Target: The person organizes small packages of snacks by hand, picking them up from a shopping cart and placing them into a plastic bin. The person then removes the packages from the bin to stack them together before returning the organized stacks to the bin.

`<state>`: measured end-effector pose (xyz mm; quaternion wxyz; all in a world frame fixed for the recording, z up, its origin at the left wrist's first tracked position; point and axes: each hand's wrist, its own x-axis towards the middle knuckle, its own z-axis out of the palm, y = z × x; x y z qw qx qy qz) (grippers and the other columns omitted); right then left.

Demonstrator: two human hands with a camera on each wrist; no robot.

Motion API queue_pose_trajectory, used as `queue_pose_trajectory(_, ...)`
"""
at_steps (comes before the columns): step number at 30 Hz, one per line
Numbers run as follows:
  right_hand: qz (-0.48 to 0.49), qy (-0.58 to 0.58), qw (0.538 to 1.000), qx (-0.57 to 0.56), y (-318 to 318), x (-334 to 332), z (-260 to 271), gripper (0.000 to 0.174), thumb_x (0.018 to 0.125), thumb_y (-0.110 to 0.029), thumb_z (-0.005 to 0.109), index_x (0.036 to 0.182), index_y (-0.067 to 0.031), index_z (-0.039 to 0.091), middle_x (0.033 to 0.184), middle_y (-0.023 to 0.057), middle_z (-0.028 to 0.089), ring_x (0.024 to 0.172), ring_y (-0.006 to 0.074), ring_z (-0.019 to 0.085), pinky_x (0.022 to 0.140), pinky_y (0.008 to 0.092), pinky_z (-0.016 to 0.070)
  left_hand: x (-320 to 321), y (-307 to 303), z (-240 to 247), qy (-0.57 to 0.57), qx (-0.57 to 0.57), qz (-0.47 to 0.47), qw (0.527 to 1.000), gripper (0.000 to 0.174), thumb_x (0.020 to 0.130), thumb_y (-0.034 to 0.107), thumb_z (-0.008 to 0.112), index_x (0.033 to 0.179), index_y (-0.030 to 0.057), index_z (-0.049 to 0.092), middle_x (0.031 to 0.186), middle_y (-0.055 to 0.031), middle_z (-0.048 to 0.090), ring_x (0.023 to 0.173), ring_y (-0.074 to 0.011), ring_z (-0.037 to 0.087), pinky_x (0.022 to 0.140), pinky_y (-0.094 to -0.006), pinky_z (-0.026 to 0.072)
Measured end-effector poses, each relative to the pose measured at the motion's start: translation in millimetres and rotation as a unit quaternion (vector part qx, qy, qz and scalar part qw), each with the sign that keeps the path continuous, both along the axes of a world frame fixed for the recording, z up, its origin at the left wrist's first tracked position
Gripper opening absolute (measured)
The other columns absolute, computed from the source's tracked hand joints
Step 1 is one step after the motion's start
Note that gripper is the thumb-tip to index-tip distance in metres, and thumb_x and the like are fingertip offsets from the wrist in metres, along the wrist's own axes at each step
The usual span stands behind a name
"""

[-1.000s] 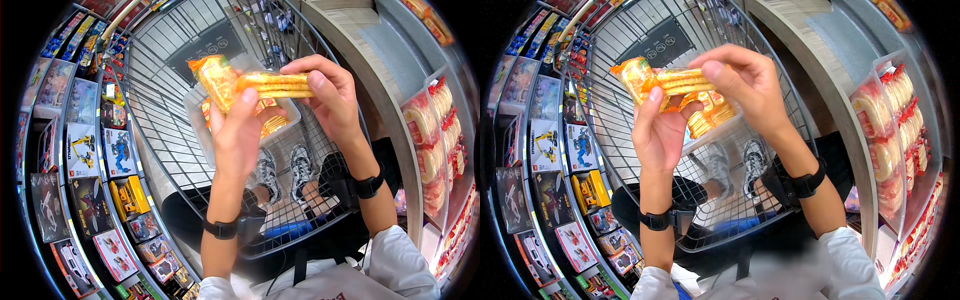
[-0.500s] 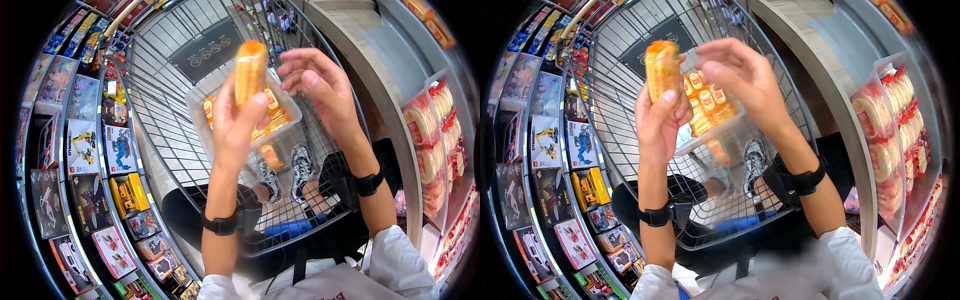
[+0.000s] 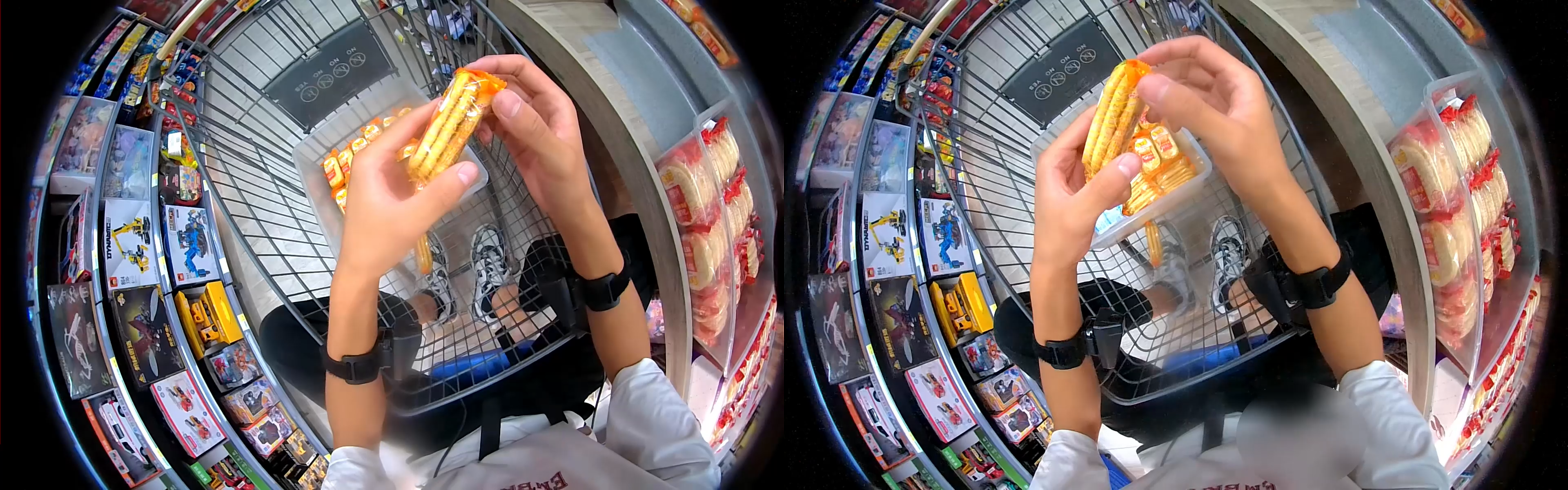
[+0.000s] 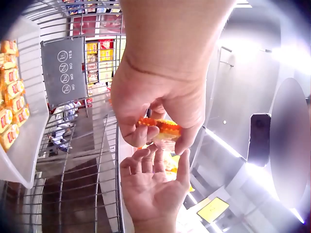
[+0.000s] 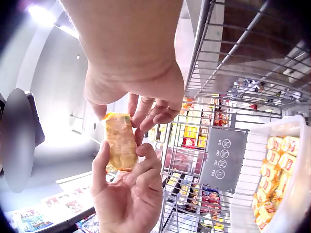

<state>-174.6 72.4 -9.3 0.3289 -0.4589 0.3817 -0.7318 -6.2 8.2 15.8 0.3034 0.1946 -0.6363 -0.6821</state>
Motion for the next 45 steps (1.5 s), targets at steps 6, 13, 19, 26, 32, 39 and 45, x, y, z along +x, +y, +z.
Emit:
queue_pose_trajectory(6,-0.005,-0.003,1.0,-0.008,-3.4,-1.9,-3.5,0.037,0.097,-0.034,0.061,0.116,-0.0021,0.064,0.091,0.0041,0.068,0.083,0.0088,0.063,0.073,0.0232,0.047,1.8,-4.1,-9.4,0.004,-0.092,-0.016,0.996,0.059,0.086,0.01,0.073,0.139,-0.0018,0.05,0.122,-0.0093,0.061,0.108,-0.0157,0.06,0.091,-0.0296,0.0496)
queue_pose_trajectory(13,-0.032,-0.06,0.996,0.056,-7.3,-25.4,-15.1,0.053,0.104,-0.045,0.041,0.094,0.0002,0.067,0.057,-0.0011,0.049,0.058,0.0079,0.048,0.061,0.0242,0.0379,24.2,-63.8,-21.6,-0.095,0.067,0.229,0.966,0.046,0.09,0.03,0.066,0.131,0.0096,0.059,0.119,-0.0121,0.064,0.106,-0.0203,0.06,0.094,-0.0333,0.045)
queue_pose_trajectory(19,-0.051,-0.071,0.988,0.131,-13.4,-15.5,-26.0,0.037,0.098,-0.036,0.059,0.085,-0.0034,0.07,0.056,-0.0036,0.052,0.053,0.0045,0.048,0.053,0.0214,0.0351,-21.5,-126.5,-99.5,-0.551,-0.224,0.008,0.804,0.053,0.083,0.035,0.072,0.123,0.0003,0.062,0.115,-0.0164,0.065,0.104,-0.0251,0.063,0.088,-0.035,0.0521)
queue_pose_trajectory(26,0.013,-0.106,0.973,0.204,-15.3,-11.5,-31.1,0.033,0.099,-0.032,0.059,0.087,-0.0033,0.069,0.061,-0.0033,0.054,0.057,0.0045,0.051,0.055,0.0205,0.0409,-67.1,-128.5,-202.8,-0.53,0.075,0.0,0.845,0.059,0.079,0.041,0.076,0.115,-0.0048,0.066,0.107,-0.0151,0.07,0.093,-0.0266,0.068,0.075,-0.0399,0.0564)
queue_pose_trajectory(32,-0.017,-0.093,0.972,0.216,-14.6,-13.7,-30.2,0.032,0.098,-0.032,0.062,0.085,-0.0031,0.068,0.066,-0.0039,0.054,0.06,0.0038,0.051,0.057,0.0201,0.0406,-89.6,-122.9,-246.8,-0.461,-0.02,0.057,0.886,0.059,0.079,0.041,0.076,0.115,-0.0053,0.066,0.106,-0.0153,0.07,0.09,-0.0256,0.069,0.071,-0.0374,0.0564)
queue_pose_trajectory(39,-0.021,-0.064,0.973,0.22,-13.3,-14.7,-31.1,0.024,0.097,-0.024,0.063,0.09,-0.002,0.067,0.068,-0.003,0.057,0.062,0.0036,0.051,0.057,0.0207,0.0395,-48.1,-128.7,-250.0,-0.504,0.094,0.018,0.858,0.059,0.079,0.04,0.076,0.115,-0.006,0.065,0.104,-0.0155,0.07,0.085,-0.0245,0.07,0.067,-0.0346,0.0565)
queue_pose_trajectory(45,-0.029,-0.06,0.978,0.197,-12.8,-15.4,-33.4,0.017,0.097,-0.017,0.063,0.09,-0.0016,0.066,0.072,-0.0018,0.061,0.063,0.0036,0.052,0.058,0.0204,0.0401,-66.1,-178.8,-186.2,-0.452,0.08,0.105,0.882,0.053,0.078,0.035,0.078,0.112,-0.0043,0.065,0.099,-0.0152,0.07,0.078,-0.0233,0.07,0.063,-0.0315,0.0562)
